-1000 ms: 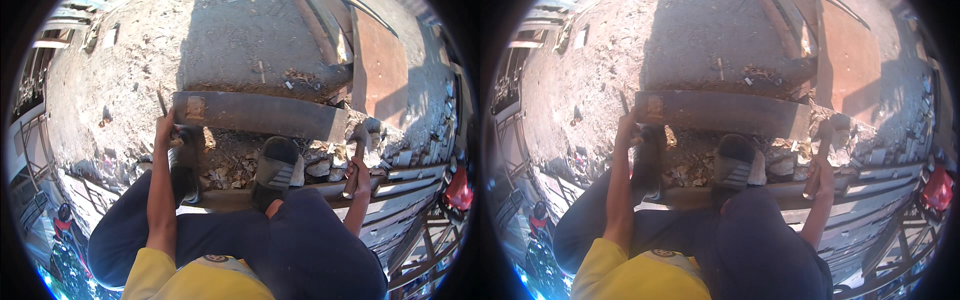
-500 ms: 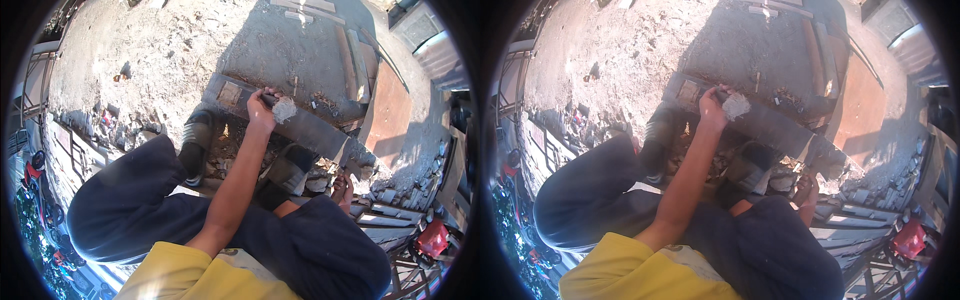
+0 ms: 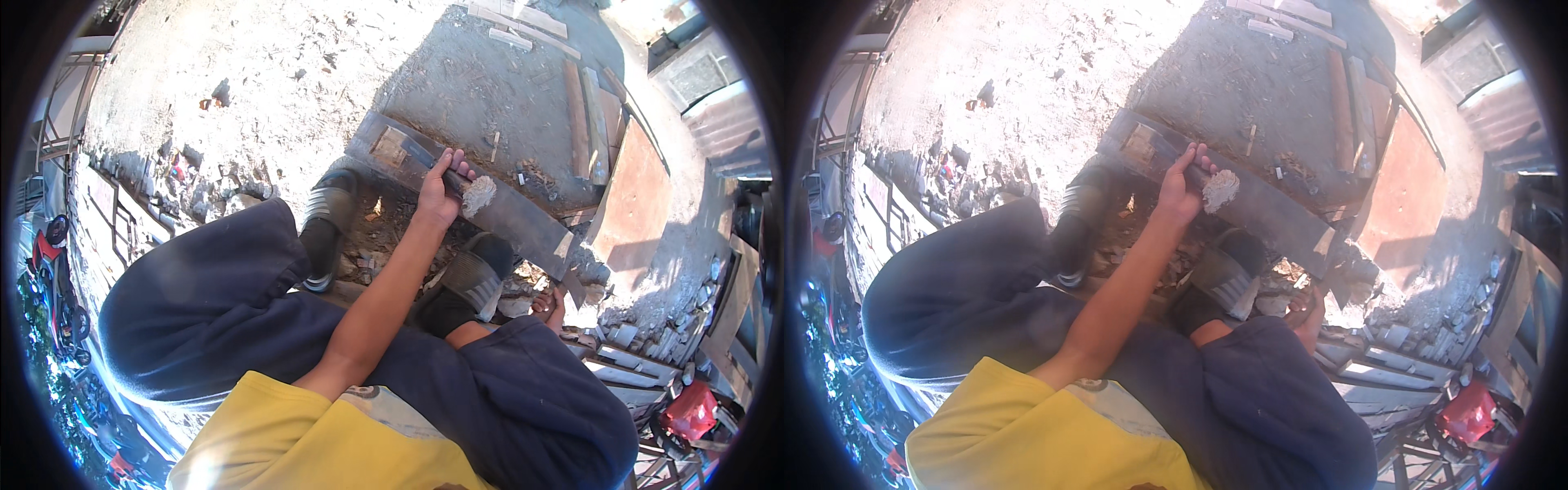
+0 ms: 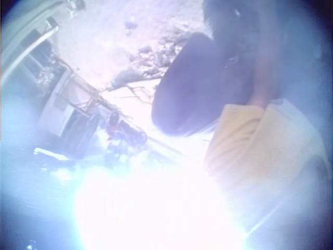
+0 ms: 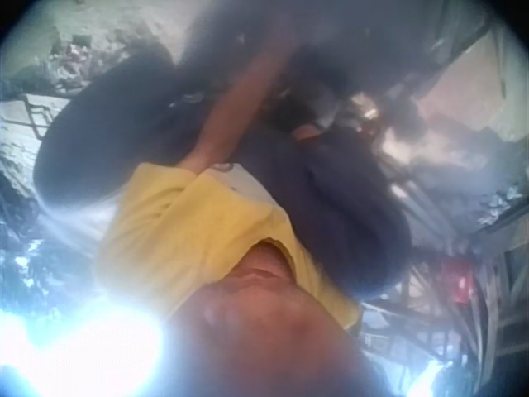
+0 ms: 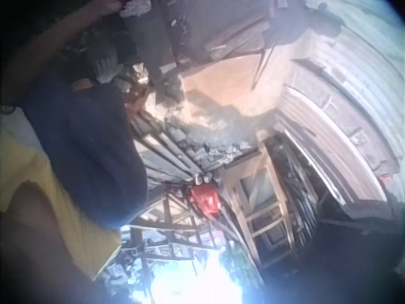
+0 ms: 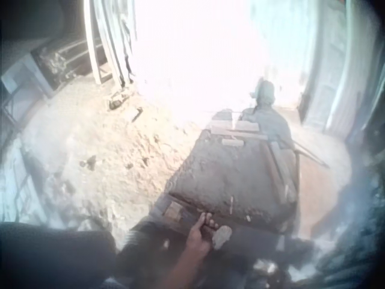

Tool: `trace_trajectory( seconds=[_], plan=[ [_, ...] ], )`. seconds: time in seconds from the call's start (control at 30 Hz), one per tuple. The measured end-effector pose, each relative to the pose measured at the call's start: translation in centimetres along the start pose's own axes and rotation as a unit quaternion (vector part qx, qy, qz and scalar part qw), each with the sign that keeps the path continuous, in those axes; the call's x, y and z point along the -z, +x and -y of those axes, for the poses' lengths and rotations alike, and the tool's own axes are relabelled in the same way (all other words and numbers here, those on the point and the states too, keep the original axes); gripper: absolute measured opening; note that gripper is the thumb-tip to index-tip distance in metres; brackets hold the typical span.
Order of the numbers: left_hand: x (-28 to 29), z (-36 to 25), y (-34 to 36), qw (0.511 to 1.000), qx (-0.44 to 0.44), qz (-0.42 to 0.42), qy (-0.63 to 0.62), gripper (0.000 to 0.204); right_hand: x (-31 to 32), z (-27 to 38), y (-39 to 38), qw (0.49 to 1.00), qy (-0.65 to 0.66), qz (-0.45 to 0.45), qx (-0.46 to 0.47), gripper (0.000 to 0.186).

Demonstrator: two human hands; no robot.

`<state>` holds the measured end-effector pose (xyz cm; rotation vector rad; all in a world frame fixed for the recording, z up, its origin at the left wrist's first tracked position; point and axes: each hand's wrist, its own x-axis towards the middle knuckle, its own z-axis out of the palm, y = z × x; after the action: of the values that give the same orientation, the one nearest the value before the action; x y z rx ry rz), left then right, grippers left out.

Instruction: The person uses a chisel and hammer to carve a rectangular piece of wood. They repeatedly strike the chisel to remove wood chips, then clear the debris with a brush and their hand.

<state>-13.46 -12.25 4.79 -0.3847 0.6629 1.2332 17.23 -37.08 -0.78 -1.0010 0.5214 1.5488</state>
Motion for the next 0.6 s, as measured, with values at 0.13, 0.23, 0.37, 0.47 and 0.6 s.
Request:
trace_trajectory(
  seconds=[0.13,0.23,0.37,0.47,0.6],
  plan=[
    [2.0,-1.0,2.3,0.999,0.004,-0.039,0.013,0.020,-0.7,-1.0,0.2,1.000,0.004,0.007,-0.010,0.022],
    [1.9,-0.5,3.6,0.996,-0.006,-0.085,0.005,0.030,-0.4,-1.1,0.0,1.000,-0.010,0.027,-0.012,0.023],
    [1.2,0.2,5.0,0.994,-0.004,-0.109,0.001,0.038,-1.4,-1.1,-0.9,1.000,-0.016,0.002,0.000,0.022],
    [1.1,0.2,6.0,0.995,0.007,-0.104,-0.012,0.040,-1.7,-0.9,-1.1,0.999,-0.033,-0.020,0.026,0.020],
    [1.4,0.4,6.8,0.992,-0.005,-0.106,-0.065,0.040,-2.9,-0.7,-1.0,0.992,-0.071,-0.069,0.074,0.018]
  ],
)
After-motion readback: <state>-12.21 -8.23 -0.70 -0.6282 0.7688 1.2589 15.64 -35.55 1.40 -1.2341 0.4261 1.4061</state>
